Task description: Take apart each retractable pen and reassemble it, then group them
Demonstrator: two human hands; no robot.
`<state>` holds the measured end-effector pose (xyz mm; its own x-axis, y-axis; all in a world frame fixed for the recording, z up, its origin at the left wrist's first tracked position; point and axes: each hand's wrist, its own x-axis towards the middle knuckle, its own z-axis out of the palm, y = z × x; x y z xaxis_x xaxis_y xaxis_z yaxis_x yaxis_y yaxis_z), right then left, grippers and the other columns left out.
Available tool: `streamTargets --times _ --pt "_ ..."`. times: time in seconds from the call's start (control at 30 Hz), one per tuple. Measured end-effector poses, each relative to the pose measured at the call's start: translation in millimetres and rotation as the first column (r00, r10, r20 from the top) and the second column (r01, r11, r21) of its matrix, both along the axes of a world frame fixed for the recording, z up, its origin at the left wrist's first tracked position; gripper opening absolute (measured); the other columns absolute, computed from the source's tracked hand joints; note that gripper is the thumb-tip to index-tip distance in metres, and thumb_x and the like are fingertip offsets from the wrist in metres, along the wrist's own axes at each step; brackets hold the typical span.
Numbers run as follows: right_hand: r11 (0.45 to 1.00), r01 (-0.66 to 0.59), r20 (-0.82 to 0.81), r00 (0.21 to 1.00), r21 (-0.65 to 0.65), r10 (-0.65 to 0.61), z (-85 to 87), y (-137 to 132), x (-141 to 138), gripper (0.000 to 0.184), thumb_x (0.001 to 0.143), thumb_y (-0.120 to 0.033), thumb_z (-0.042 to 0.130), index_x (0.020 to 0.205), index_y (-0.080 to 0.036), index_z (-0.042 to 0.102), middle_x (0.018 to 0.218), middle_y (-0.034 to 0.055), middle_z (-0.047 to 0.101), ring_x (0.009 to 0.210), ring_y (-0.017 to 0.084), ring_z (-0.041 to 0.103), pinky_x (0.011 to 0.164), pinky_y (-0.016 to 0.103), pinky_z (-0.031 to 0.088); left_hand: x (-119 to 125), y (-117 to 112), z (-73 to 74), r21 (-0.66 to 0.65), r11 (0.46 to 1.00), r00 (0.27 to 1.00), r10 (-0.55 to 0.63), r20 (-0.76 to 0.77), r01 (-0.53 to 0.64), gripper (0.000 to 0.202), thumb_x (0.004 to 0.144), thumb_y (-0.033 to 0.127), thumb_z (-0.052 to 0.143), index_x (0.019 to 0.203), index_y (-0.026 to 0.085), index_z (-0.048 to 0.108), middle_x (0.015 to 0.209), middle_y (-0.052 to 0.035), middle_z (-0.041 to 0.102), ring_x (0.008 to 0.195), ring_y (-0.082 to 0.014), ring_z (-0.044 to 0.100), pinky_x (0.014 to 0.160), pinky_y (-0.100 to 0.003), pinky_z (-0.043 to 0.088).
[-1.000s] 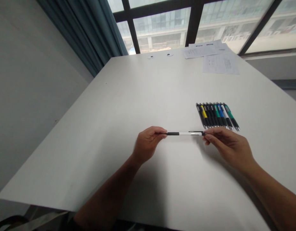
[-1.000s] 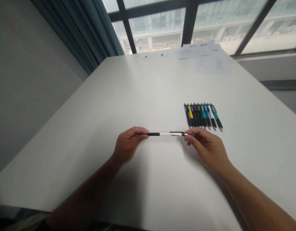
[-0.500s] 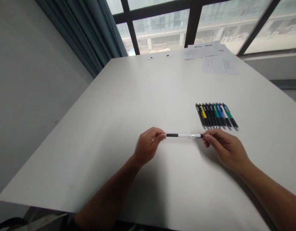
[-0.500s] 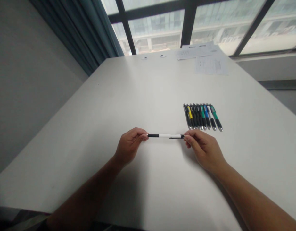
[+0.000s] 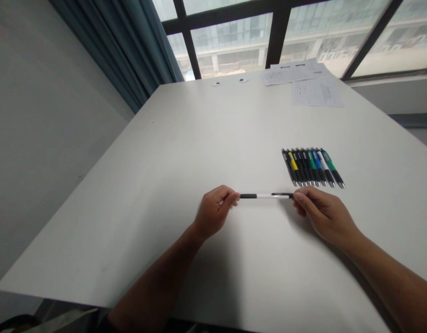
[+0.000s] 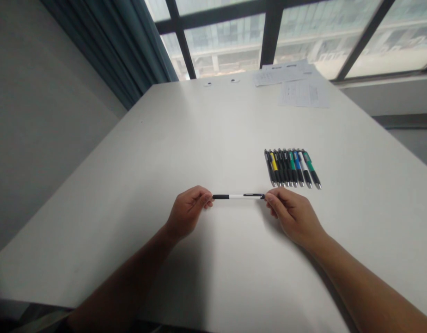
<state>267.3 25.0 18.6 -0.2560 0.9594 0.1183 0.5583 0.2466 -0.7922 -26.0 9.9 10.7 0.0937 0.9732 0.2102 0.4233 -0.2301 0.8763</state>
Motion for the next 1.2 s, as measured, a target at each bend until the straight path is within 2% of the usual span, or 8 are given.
streamTargets --times 0.43,0.7,0.8,0.9,1.0,1.1,1.17,1.2 --pt "0.999 -0.032 0.077 0.996 -0.014 0.033 0.1 1.7 -1.1 0.046 0.105 -0.047 0.045 0.068 -0.023 0.059 0.058 0.0009 0.062 0.053 0.016 0.058 0.057 0.029 0.044 -0.2 -0.9 -0.8 -0.065 0.998 1.000 -0.020 0.008 0.021 0.050 0.104 0.050 0.051 0.069 0.017 0.064 0.064 -0.0014 0.064 0.059 -0.0124 0.059 0.062 -0.026 0.046" --pt "0.998 -0.032 0.043 0.999 -0.055 0.034 -2.3 1.7 -0.6 0.048 0.106 -0.046 0.044 0.067 -0.022 0.060 0.057 0.0004 0.061 0.052 0.015 0.056 0.056 0.030 0.043 0.3 -1.8 -1.4 -0.124 0.991 0.998 -0.048 0.046 0.054 0.059 0.104 0.056 0.048 0.061 0.017 0.060 0.057 -0.0008 0.060 0.052 -0.0106 0.055 0.057 -0.024 0.044" --pt "0.994 0.026 -0.048 0.998 -0.107 -0.031 -5.7 2.3 -0.7 0.047 0.106 -0.050 0.046 0.072 -0.022 0.061 0.061 0.0004 0.062 0.055 0.015 0.057 0.057 0.029 0.046 3.0 -2.6 -0.9 -0.204 0.974 0.988 -0.071 0.140 0.099 0.052 0.102 0.057 0.052 0.073 0.016 0.065 0.058 -0.0009 0.063 0.051 -0.0110 0.057 0.055 -0.024 0.045" --pt "0.974 0.065 -0.228 0.967 -0.219 -0.116 -9.3 3.1 -1.0 0.041 0.102 -0.056 0.055 0.081 -0.021 0.062 0.068 0.0002 0.065 0.056 0.015 0.060 0.054 0.029 0.048 7.0 -3.1 2.4 -0.273 0.951 0.961 -0.070 0.268 0.146 0.043 0.098 0.057 0.059 0.086 0.016 0.066 0.060 -0.0005 0.066 0.052 -0.0115 0.059 0.055 -0.024 0.048" --pt "0.953 0.033 -0.379 0.913 -0.301 -0.152 -10.5 3.9 -1.6 0.036 0.096 -0.056 0.066 0.089 -0.021 0.066 0.072 0.0012 0.068 0.056 0.015 0.062 0.053 0.028 0.051 9.5 -2.1 5.0 -0.296 0.943 0.937 -0.042 0.348 0.153 0.039 0.094 0.054 0.066 0.086 0.016 0.065 0.064 -0.0017 0.069 0.056 -0.0117 0.062 0.058 -0.024 0.051" --pt "0.944 -0.006 -0.492 0.855 -0.331 -0.166 -9.0 5.3 -2.0 0.034 0.090 -0.054 0.076 0.096 -0.021 0.070 0.073 0.0032 0.072 0.057 0.016 0.064 0.054 0.030 0.053 9.7 -1.1 4.0 -0.328 0.929 0.904 -0.017 0.428 0.173 0.036 0.088 0.049 0.076 0.085 0.015 0.065 0.068 -0.0028 0.071 0.059 -0.0115 0.064 0.061 -0.024 0.053" --pt "0.940 -0.007 -0.546 0.816 -0.340 -0.191 -8.2 6.4 -1.9 0.034 0.086 -0.052 0.080 0.098 -0.021 0.072 0.072 0.0037 0.073 0.058 0.017 0.065 0.055 0.030 0.054 10.7 -2.6 2.0 -0.405 0.874 0.865 -0.031 0.501 0.267 0.037 0.080 0.046 0.084 0.084 0.015 0.065 0.070 -0.0038 0.072 0.061 -0.0123 0.066 0.062 -0.025 0.054" --pt "0.938 -0.008 -0.566 0.799 -0.347 -0.202 -8.3 6.8 -1.6 0.034 0.085 -0.052 0.082 0.098 -0.021 0.074 0.071 0.0034 0.073 0.058 0.017 0.065 0.056 0.030 0.054 12.1 -4.3 1.1 -0.456 0.824 0.838 -0.042 0.544 0.337 0.039 0.076 0.044 0.088 0.085 0.014 0.065 0.071 -0.0044 0.072 0.062 -0.0135 0.068 0.063 -0.026 0.055"
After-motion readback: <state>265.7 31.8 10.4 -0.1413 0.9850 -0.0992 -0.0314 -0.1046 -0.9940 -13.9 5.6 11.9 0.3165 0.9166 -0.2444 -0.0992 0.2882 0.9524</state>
